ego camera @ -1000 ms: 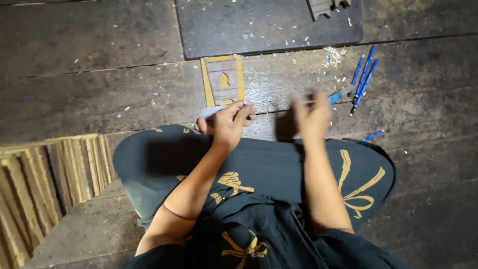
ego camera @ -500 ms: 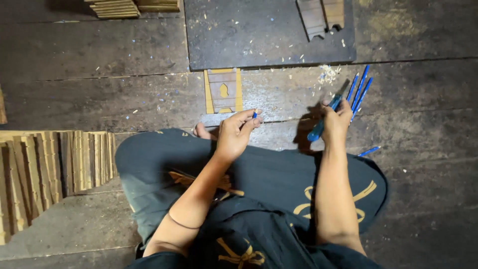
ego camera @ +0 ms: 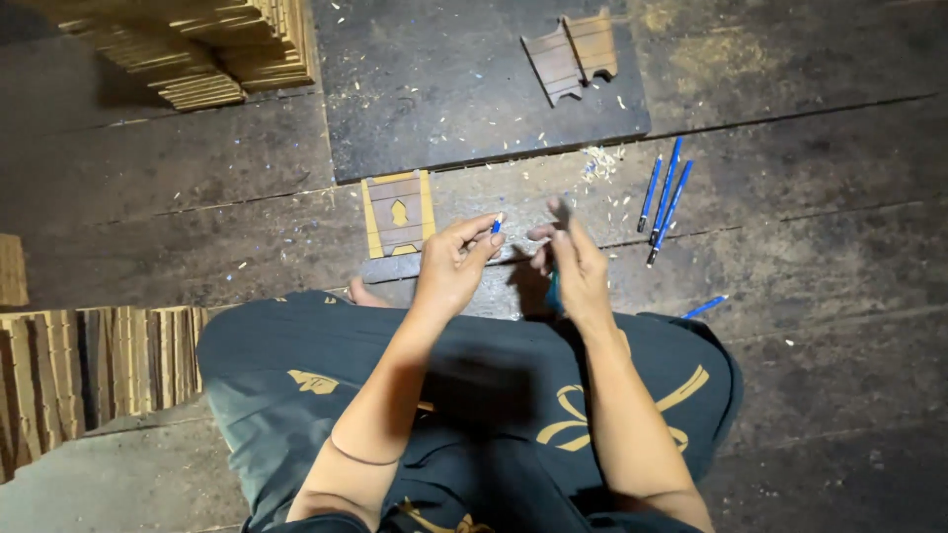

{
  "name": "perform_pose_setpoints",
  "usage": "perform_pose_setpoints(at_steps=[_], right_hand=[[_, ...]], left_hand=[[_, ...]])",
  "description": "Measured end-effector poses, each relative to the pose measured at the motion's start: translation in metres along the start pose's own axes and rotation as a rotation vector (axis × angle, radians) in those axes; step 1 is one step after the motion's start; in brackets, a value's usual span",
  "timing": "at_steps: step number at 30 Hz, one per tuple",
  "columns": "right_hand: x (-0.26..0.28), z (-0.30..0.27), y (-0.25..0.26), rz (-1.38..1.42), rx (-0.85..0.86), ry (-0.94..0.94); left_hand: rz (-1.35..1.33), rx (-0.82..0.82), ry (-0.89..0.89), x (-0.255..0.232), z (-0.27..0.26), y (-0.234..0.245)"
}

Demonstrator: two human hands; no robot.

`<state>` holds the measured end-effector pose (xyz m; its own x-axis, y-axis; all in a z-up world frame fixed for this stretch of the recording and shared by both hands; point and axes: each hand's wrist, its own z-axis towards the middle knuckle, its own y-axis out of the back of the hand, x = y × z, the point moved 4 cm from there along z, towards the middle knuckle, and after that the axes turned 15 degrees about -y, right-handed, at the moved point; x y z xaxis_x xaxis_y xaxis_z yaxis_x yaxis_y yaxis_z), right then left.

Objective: The person sits on the floor and uses a wooden template to trace a decorative shape onto small rectangular wooden pieces. They use a pencil to draw the outline and then set the marked pieces aside.

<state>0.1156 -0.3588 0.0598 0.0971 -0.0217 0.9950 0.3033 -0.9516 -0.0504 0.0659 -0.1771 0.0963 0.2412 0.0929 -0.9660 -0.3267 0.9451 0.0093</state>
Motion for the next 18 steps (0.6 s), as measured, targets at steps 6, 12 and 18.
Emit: perform_pose_setpoints(at_steps=[6, 12, 18], right_hand=[[0.012, -0.012, -0.015, -0.209, 0.096, 0.123], [0.017, -0.018, -0.025, -0.263, 0.077, 0.214], [0.033, -0.023, -0.029, -0.247, 0.11, 0.217]], left_hand=[[0.094, 0.041, -0.034, 0.021, -0.012, -0.009], [0.236, 0.07, -0.067, -0.013, -0.019, -0.014], [0.42, 0.14, -0.158, -0.015, -0.022, -0.007]])
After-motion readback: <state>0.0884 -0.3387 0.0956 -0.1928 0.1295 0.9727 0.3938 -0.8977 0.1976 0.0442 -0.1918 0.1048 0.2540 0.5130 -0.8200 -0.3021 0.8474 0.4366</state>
